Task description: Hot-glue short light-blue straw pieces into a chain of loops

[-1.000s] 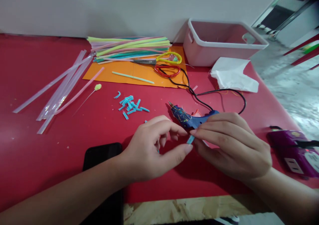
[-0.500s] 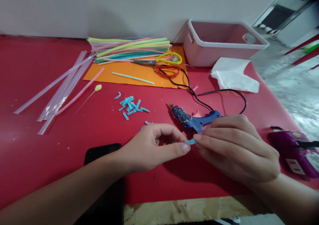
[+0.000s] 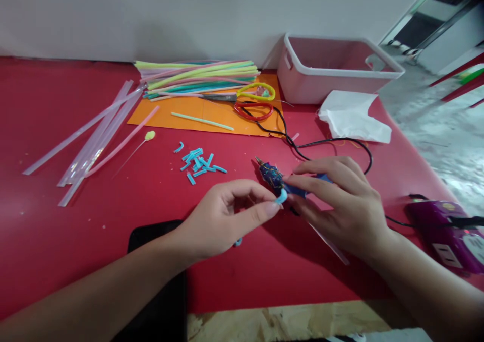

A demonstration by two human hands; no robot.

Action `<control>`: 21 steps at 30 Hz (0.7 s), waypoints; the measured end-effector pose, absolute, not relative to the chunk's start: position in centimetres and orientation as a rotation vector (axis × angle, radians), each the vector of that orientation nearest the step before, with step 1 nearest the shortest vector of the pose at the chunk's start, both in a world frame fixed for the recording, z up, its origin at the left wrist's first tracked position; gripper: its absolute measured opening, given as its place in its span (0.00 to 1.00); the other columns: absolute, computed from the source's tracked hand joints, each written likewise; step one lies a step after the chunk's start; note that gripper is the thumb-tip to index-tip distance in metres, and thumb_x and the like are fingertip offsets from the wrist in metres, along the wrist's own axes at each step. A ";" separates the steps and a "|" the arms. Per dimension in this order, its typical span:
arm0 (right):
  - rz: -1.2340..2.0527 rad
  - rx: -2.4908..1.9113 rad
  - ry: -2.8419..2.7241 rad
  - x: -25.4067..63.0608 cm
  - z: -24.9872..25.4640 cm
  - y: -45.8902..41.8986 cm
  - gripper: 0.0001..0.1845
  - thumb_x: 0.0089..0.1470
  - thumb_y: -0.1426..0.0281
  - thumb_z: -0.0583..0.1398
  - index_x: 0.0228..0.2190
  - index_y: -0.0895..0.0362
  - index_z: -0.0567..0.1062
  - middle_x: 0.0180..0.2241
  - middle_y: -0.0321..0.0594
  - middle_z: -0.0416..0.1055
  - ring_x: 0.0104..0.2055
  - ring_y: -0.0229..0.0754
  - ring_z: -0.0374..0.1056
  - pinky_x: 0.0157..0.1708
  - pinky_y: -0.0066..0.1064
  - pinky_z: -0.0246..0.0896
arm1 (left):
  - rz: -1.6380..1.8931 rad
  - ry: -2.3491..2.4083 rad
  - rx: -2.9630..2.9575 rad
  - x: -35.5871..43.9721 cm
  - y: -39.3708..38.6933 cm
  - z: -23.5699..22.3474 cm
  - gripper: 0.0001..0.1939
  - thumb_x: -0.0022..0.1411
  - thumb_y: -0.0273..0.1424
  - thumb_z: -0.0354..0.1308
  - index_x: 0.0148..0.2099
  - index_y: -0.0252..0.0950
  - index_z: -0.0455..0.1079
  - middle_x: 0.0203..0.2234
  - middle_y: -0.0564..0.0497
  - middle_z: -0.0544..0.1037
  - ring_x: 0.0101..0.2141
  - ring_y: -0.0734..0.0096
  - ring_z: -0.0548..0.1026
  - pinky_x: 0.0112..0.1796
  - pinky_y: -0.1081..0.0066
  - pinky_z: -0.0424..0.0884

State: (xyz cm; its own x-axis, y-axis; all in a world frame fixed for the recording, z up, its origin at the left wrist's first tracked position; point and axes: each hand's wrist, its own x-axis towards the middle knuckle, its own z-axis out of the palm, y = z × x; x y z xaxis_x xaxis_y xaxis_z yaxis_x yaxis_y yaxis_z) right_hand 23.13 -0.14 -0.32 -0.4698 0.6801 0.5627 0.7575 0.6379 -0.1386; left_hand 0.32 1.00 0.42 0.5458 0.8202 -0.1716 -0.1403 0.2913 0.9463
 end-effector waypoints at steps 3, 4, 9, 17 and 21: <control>-0.014 -1.296 -2.354 24.4 -0.6 0.5 0.16 0.61 0.71 0.56 0.50 0.54 0.73 0.47 0.48 0.75 0.47 0.50 0.71 0.45 0.46 0.66 | 0.912 0.831 1.132 -0.1 1.4 0.0 0.04 0.60 0.30 0.66 0.35 0.37 0.73 0.17 0.61 0.65 0.14 0.84 0.58 0.14 0.78 0.52; 0.018 -1.310 -2.371 24.8 -0.7 0.7 0.17 0.61 0.72 0.54 0.51 0.55 0.72 0.47 0.48 0.74 0.47 0.51 0.71 0.45 0.47 0.66 | 0.956 0.857 1.127 -0.3 1.5 -0.1 0.05 0.60 0.31 0.66 0.35 0.37 0.73 0.17 0.61 0.65 0.15 0.84 0.58 0.14 0.78 0.52; 0.121 -1.376 -2.502 25.6 -0.4 0.9 0.22 0.53 0.74 0.55 0.51 0.54 0.72 0.45 0.48 0.73 0.45 0.51 0.71 0.45 0.47 0.66 | 1.013 0.974 1.099 -0.9 1.9 -0.4 0.09 0.63 0.37 0.64 0.36 0.37 0.71 0.16 0.60 0.65 0.15 0.82 0.60 0.16 0.78 0.54; 0.244 -1.307 -2.471 25.4 -1.1 1.1 0.28 0.42 0.83 0.54 0.46 0.53 0.72 0.41 0.42 0.74 0.44 0.47 0.70 0.48 0.44 0.64 | 1.030 0.973 1.143 -1.1 1.9 -0.7 0.12 0.63 0.40 0.63 0.36 0.37 0.72 0.16 0.60 0.63 0.16 0.81 0.59 0.16 0.77 0.54; 0.088 -1.173 -2.317 25.0 -1.5 1.1 0.20 0.48 0.78 0.60 0.45 0.54 0.71 0.38 0.42 0.75 0.40 0.46 0.71 0.41 0.39 0.67 | 1.043 0.954 1.165 -1.2 1.9 -0.7 0.12 0.63 0.41 0.63 0.36 0.37 0.70 0.17 0.61 0.61 0.16 0.82 0.57 0.16 0.78 0.54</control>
State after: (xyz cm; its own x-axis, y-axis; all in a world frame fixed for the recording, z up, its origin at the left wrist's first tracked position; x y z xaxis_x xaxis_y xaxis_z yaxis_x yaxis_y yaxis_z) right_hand 25.03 1.09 -1.51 -0.4775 0.7648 0.4326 0.7297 0.6194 -0.2896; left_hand -1.16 1.93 -0.73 0.2514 0.9667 -0.0474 -0.1335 0.0832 0.9876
